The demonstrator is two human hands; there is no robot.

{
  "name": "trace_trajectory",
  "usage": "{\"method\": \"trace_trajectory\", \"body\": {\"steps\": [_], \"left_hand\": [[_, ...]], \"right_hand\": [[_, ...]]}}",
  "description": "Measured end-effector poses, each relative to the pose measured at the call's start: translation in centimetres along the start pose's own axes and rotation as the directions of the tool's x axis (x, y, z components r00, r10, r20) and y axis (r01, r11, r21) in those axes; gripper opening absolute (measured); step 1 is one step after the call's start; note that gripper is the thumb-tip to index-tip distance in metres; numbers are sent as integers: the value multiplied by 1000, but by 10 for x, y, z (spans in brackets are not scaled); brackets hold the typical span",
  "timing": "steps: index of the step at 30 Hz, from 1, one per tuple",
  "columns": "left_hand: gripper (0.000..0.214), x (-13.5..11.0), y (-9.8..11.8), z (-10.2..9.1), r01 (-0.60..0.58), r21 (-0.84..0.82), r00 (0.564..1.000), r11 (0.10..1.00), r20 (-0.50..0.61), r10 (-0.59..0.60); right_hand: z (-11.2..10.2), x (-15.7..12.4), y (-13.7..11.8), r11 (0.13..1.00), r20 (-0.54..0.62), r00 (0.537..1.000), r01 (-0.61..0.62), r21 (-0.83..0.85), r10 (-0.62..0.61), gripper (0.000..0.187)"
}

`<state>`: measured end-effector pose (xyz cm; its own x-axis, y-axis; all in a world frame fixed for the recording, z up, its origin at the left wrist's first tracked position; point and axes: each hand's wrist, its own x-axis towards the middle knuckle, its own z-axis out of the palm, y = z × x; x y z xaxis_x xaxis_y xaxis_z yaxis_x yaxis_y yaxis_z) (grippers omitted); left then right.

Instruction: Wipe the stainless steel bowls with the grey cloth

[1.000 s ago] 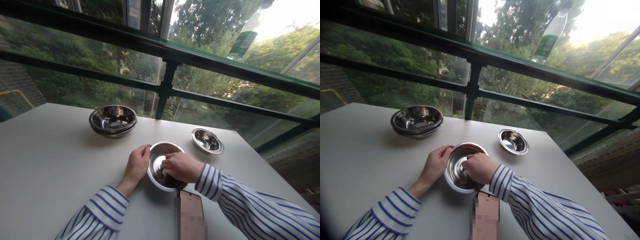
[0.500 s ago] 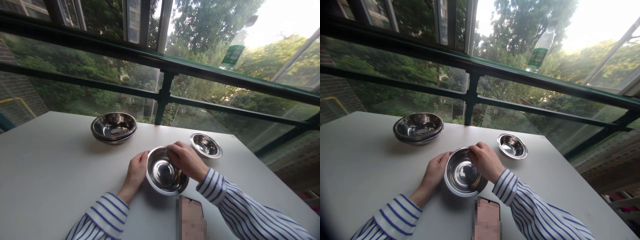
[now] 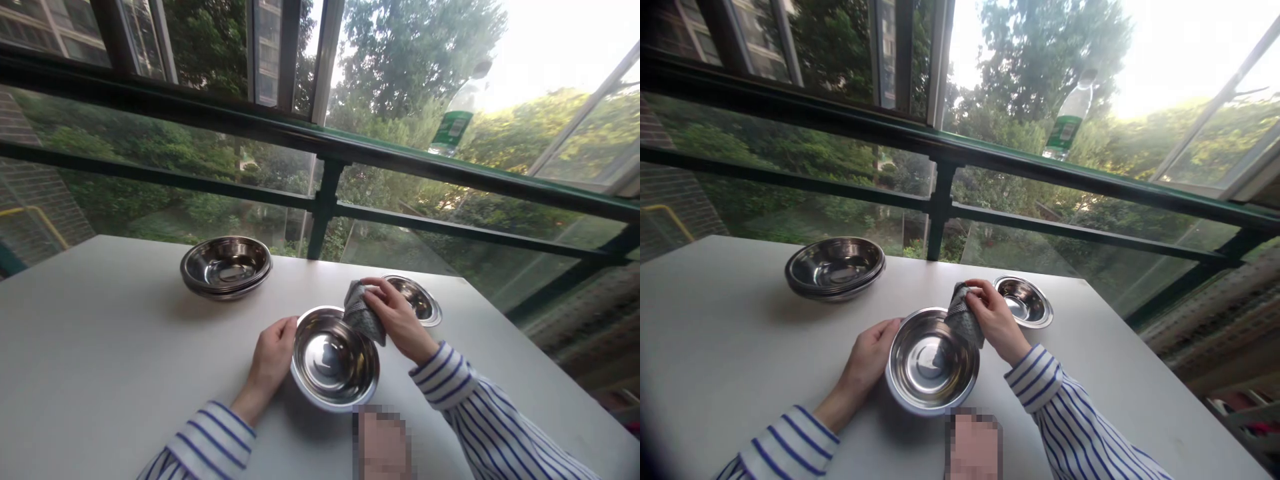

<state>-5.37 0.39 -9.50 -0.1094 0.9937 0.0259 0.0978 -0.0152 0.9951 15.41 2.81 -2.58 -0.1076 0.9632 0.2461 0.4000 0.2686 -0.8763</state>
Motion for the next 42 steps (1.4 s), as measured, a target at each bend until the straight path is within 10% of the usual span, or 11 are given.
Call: {"method": "trace_trajectory", "body": {"steps": [7,14,23,31,42], "left_hand": [[38,2,-5,-1,-2,-15,1000,1000,-7,2],[42,5,-4,-2,20,-56,1000,998,-19,-21],[44,2,1,-6,53,-51,997,997,-59,-57],[43,2,2,-6,68,-32,996,997,-50,-70],[41,-8,10,-5,28,88,993,996,-117,-18]], "right_hand": [[-21,-35,16,984,-87,982,159,-82,-166,36],[-17,-73,25,816,-57,857,466,-344,-513,26],[-11,-103,22,825,172,888,460,-329,-427,33],[-1,-104,27,893,-3,947,301,-336,-320,24],[-7,-112,9,787,208,925,379,-486,-317,35]]}}
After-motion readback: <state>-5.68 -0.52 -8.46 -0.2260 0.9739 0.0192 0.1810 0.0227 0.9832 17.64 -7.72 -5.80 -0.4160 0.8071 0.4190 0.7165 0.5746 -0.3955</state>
